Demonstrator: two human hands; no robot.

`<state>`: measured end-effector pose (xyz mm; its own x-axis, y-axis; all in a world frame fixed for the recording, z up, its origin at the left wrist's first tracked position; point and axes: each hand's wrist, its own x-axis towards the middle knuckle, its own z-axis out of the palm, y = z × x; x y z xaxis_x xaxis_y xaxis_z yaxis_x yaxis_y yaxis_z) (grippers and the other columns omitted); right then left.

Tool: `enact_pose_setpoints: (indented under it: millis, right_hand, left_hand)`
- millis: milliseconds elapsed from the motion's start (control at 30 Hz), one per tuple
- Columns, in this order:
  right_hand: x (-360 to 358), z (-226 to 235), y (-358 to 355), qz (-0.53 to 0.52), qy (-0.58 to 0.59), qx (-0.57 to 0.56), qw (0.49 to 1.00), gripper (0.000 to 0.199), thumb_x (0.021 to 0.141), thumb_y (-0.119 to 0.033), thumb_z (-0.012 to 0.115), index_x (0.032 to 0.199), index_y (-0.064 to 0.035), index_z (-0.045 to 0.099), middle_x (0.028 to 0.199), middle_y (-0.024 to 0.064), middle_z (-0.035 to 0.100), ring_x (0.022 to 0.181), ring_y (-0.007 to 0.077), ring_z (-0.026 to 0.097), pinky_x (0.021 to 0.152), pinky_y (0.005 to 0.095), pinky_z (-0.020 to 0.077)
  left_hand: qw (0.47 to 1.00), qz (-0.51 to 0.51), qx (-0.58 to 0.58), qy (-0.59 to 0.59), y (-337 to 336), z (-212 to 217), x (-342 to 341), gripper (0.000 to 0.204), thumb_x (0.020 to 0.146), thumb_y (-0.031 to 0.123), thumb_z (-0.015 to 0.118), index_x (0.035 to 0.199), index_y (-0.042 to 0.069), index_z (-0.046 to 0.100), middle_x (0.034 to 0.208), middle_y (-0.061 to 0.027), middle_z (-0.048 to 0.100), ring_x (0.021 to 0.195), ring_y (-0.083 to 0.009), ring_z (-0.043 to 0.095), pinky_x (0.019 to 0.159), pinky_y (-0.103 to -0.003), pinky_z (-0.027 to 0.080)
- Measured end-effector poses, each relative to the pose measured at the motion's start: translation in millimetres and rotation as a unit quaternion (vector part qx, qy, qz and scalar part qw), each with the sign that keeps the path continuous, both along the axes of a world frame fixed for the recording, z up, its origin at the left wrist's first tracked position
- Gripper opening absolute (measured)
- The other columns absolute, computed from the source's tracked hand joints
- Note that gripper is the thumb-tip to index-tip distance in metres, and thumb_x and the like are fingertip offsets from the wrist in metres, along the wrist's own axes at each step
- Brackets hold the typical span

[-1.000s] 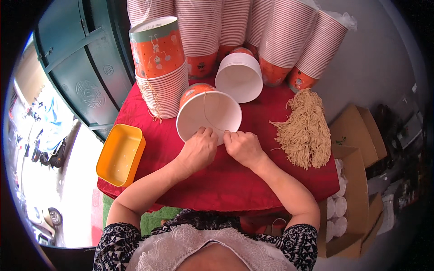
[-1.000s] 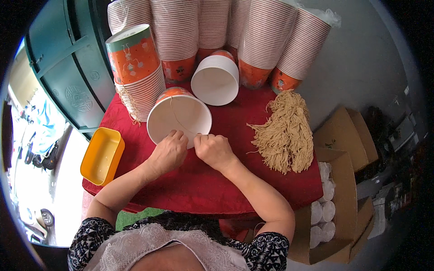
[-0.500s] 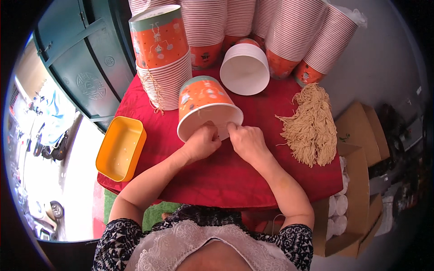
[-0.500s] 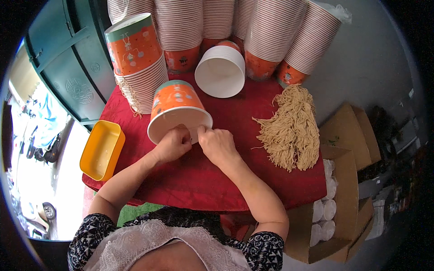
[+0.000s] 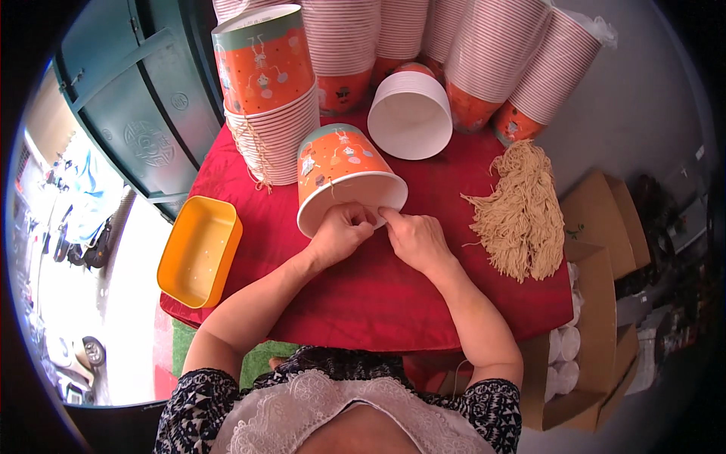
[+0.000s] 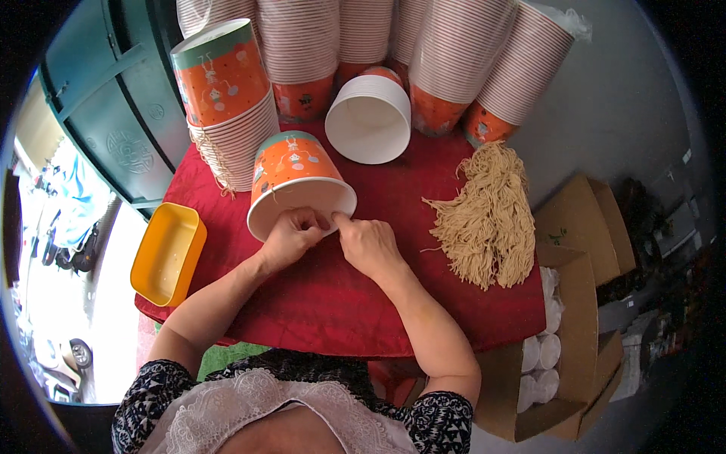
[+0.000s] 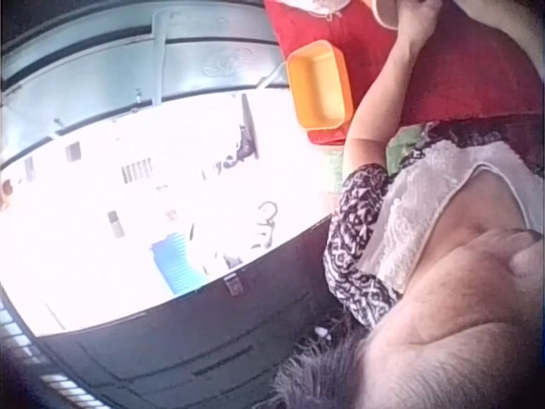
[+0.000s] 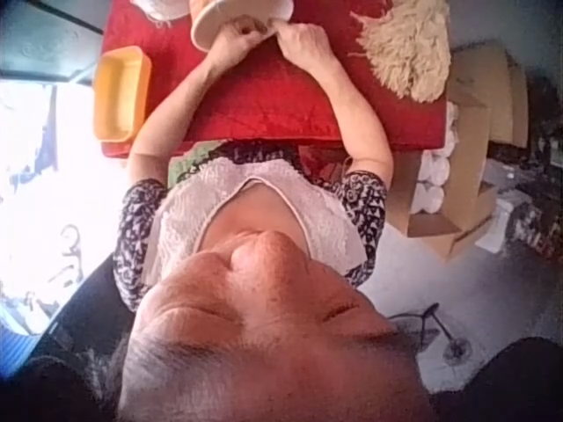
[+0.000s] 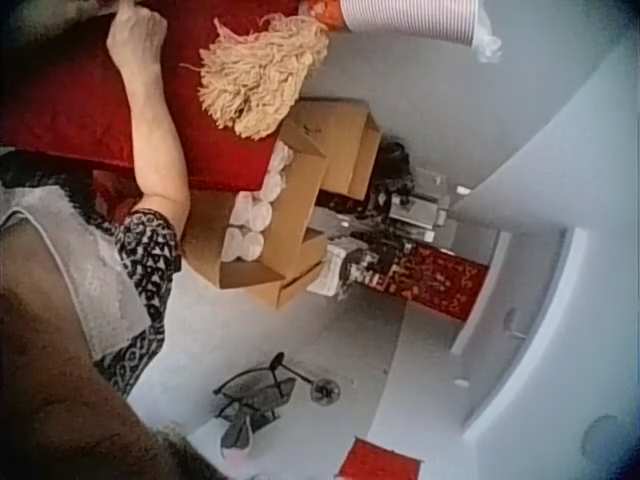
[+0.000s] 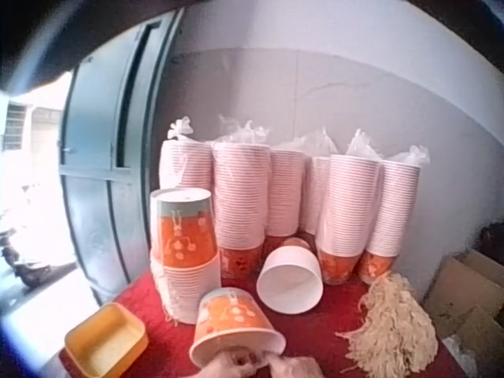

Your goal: The recorder is threading thin string handles into pre-punched holes of decorative paper buckets.

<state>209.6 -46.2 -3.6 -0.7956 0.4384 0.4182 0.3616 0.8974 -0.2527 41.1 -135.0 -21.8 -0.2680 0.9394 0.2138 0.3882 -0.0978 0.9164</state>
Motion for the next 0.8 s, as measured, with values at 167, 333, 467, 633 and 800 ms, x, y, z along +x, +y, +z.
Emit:
enact_pose_setpoints:
  millis: [167,333,467,633,800]
  right_hand:
    - [-0.6,0.1,0.2,0.0,0.006,-0.01,1.0,0.022,0.085,-0.005,0.057,0.105,-0.0042,0.066,0.071,0.0188,0.066,0.065,0.036,0.067,0.059,0.0471,0.0537]
    - [7.0,5.9,-4.5,0.097,0.112,0.01,0.989,0.018,0.079,-0.001,0.06,0.096,-0.0027,0.067,0.07,0.0164,0.065,0.062,0.0323,0.065,0.055,0.0421,0.0527]
    - [5.2,27.8,-19.1,0.15,0.194,0.088,0.965,0.025,0.07,0.006,0.062,0.094,0.0002,0.065,0.069,0.0115,0.061,0.059,0.0275,0.062,0.051,0.0368,0.0508]
    - [2.4,34.0,-30.3,0.186,0.202,0.151,0.95,0.036,0.068,0.005,0.064,0.104,-0.0005,0.064,0.08,0.0066,0.057,0.067,0.0226,0.058,0.055,0.0334,0.0517]
    - [-8.1,38.8,-55.1,0.28,0.187,0.186,0.923,0.034,0.072,-0.005,0.065,0.106,-0.0021,0.065,0.09,0.0057,0.058,0.074,0.0194,0.059,0.058,0.0295,0.0519]
  left_hand:
    - [0.995,0.01,-0.088,-0.047,-0.8,18.8,3.9,0.013,0.085,0.009,0.057,0.08,-0.003,0.06,0.065,-0.0076,0.06,0.057,-0.0136,0.057,0.05,-0.03,0.046]
    - [0.992,-0.006,-0.115,-0.049,1.6,15.3,3.1,0.012,0.083,0.006,0.06,0.088,-0.004,0.064,0.073,-0.0096,0.064,0.061,-0.0161,0.061,0.053,-0.031,0.05]
    - [0.995,-0.038,-0.079,0.039,-4.4,12.0,-0.2,0.015,0.08,0.004,0.063,0.093,-0.004,0.065,0.082,-0.0142,0.068,0.07,-0.0219,0.065,0.064,-0.035,0.053]
    - [0.992,-0.047,0.057,0.104,-2.5,3.1,4.1,0.016,0.077,0.005,0.065,0.091,-0.003,0.066,0.085,-0.018,0.068,0.081,-0.029,0.067,0.07,-0.039,0.052]
    - [0.997,-0.068,-0.004,0.032,-1.1,-7.7,-2.4,0.011,0.076,0.007,0.064,0.084,0.0,0.063,0.081,-0.0171,0.066,0.079,-0.0303,0.066,0.069,-0.039,0.052]
